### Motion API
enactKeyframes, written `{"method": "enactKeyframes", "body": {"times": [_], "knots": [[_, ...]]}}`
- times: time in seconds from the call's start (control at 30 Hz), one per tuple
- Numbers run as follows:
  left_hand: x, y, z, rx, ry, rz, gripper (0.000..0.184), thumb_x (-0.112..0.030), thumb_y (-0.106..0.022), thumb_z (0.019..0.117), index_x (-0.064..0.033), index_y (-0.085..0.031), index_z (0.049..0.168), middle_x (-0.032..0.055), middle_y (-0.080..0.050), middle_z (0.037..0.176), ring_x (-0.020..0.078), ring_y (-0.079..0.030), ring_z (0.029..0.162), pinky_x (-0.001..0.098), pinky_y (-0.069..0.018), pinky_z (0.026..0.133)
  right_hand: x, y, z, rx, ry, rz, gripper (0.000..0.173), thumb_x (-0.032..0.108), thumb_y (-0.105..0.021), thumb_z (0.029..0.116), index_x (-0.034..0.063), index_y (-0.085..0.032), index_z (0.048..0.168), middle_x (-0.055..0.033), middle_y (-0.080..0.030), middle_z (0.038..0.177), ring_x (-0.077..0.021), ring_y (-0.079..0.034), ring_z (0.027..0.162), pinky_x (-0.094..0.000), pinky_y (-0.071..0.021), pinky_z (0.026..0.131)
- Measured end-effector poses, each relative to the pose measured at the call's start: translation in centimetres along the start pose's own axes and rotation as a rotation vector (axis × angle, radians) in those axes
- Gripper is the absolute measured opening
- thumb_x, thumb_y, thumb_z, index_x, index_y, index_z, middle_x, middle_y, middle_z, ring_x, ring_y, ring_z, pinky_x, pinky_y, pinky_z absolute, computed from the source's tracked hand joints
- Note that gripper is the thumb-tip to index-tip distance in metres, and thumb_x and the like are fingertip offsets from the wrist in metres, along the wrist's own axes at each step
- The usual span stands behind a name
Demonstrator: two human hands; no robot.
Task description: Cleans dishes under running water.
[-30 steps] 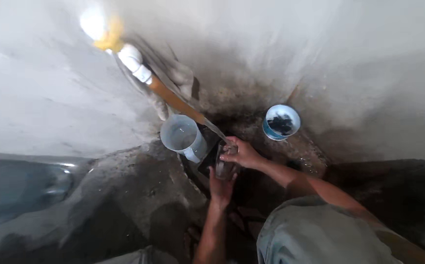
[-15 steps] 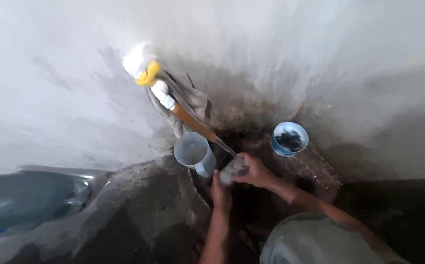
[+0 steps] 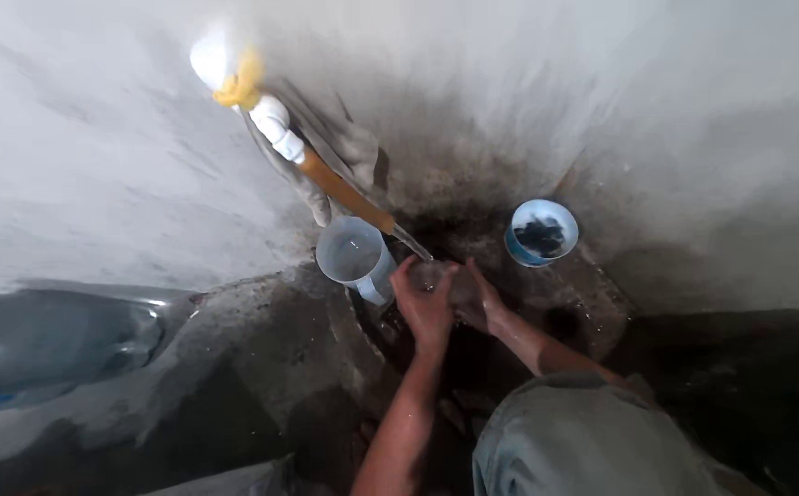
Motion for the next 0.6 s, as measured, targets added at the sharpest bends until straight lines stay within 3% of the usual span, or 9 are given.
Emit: {"method": "enactKeyframes", "body": {"times": [0.1, 0.17, 0.27, 0.33, 0.37, 0.43, 0.5, 0.53, 0.6], "knots": [[-1.5, -1.6, 0.4, 0.098, -0.130, 0.142, 0.076, -0.029, -0.092, 0.0758, -0.0105, -0.055, 0.139, 0.0116, -0.063, 0.129, 0.0212, -0.065, 0.112, 0.0424, -0.0579, 0.095, -0.2, 0.2, 1.1, 0.042, -0.160, 0.213, 0.067, 0.068, -0.033, 0.1029, 0.0173, -0.050, 0.145, -0.0071, -0.065, 0.129, -0.0197, -0.063, 0.117, -0.0410, -0.0551, 0.098], [-1.1, -1.7, 0.7, 0.126, -0.151, 0.173, 0.074, -0.031, -0.093, 0.0750, -0.0145, -0.057, 0.138, 0.0074, -0.066, 0.126, 0.0177, -0.067, 0.111, 0.0409, -0.0583, 0.096, 0.1, -0.3, 0.8, -0.063, -0.167, 0.255, 0.061, 0.061, -0.036, 0.1054, 0.0130, -0.054, 0.137, -0.0093, -0.067, 0.119, -0.0209, -0.066, 0.107, -0.0408, -0.0576, 0.090], [0.9, -0.2, 1.2, 0.118, -0.109, 0.153, 0.071, -0.029, -0.089, 0.0798, -0.0110, -0.056, 0.140, 0.0113, -0.065, 0.128, 0.0207, -0.066, 0.112, 0.0425, -0.0575, 0.096, 1.9, -1.3, -0.3, -0.237, -0.046, 0.039, 0.055, 0.052, -0.042, 0.1075, 0.0049, -0.059, 0.130, -0.0128, -0.070, 0.109, -0.0222, -0.071, 0.094, -0.0399, -0.0619, 0.081], [3.9, 0.9, 1.1, 0.091, 0.052, -0.037, 0.049, -0.026, -0.075, 0.0944, -0.0074, -0.058, 0.136, 0.0127, -0.066, 0.122, 0.0214, -0.070, 0.102, 0.0417, -0.0618, 0.087, 2.6, -1.3, -0.9, -0.190, 0.118, -0.270, 0.051, 0.045, -0.056, 0.1044, 0.0114, -0.056, 0.143, -0.0108, -0.065, 0.134, -0.0229, -0.063, 0.121, -0.0458, -0.0541, 0.102], [5.5, 1.1, 0.9, 0.060, 0.200, -0.187, 0.039, -0.026, -0.064, 0.1028, -0.0034, -0.057, 0.133, 0.0157, -0.068, 0.116, 0.0246, -0.073, 0.094, 0.0442, -0.0650, 0.079, 2.7, -1.5, -0.9, -0.144, 0.215, -0.423, 0.059, 0.042, -0.066, 0.0994, 0.0157, -0.051, 0.150, -0.0113, -0.062, 0.140, -0.0252, -0.061, 0.125, -0.0492, -0.0530, 0.104], [7.7, 0.9, 0.3, 0.022, 0.483, -0.456, 0.048, -0.041, -0.038, 0.1113, -0.0012, -0.053, 0.135, 0.0177, -0.069, 0.109, 0.0265, -0.071, 0.086, 0.0441, -0.0620, 0.071, 2.6, -2.3, -0.7, -0.078, 0.331, -0.634, 0.077, 0.040, -0.081, 0.0882, 0.0233, -0.046, 0.154, -0.0092, -0.058, 0.145, -0.0249, -0.061, 0.126, -0.0491, -0.0557, 0.102], [8.2, 0.5, -0.7, 0.032, 0.592, -0.615, 0.060, -0.050, -0.021, 0.1110, -0.0045, -0.056, 0.126, 0.0109, -0.069, 0.096, 0.0187, -0.066, 0.075, 0.0350, -0.0562, 0.062, 1.7, -3.1, -0.5, -0.024, 0.317, -0.696, 0.092, 0.040, -0.087, 0.0828, 0.0271, -0.036, 0.159, -0.0096, -0.057, 0.144, -0.0242, -0.066, 0.118, -0.0459, -0.0610, 0.093], [8.2, 0.3, -1.3, 0.054, 0.608, -0.680, 0.060, -0.050, -0.017, 0.1109, -0.0058, -0.056, 0.124, 0.0091, -0.069, 0.091, 0.0168, -0.065, 0.072, 0.0328, -0.0555, 0.060, 1.0, -3.2, -0.5, 0.004, 0.275, -0.673, 0.098, 0.039, -0.088, 0.0814, 0.0263, -0.031, 0.160, -0.0100, -0.062, 0.137, -0.0235, -0.070, 0.107, -0.0433, -0.0635, 0.082], [8.8, -0.4, -2.4, 0.084, 0.634, -0.808, 0.052, -0.045, -0.019, 0.1103, -0.0084, -0.054, 0.120, 0.0085, -0.066, 0.090, 0.0178, -0.065, 0.075, 0.0364, -0.0567, 0.064, -0.1, -3.3, -1.2, 0.077, 0.181, -0.644, 0.103, 0.034, -0.089, 0.0805, 0.0212, -0.024, 0.159, -0.0092, -0.066, 0.129, -0.0204, -0.070, 0.099, -0.0387, -0.0611, 0.075]]}}
Point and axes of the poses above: each hand's wrist, its own z-axis towards the middle knuckle, its own y-axis out of the back of the hand, x = y × z, the point moved 1 cm from there along z, towards the middle knuckle
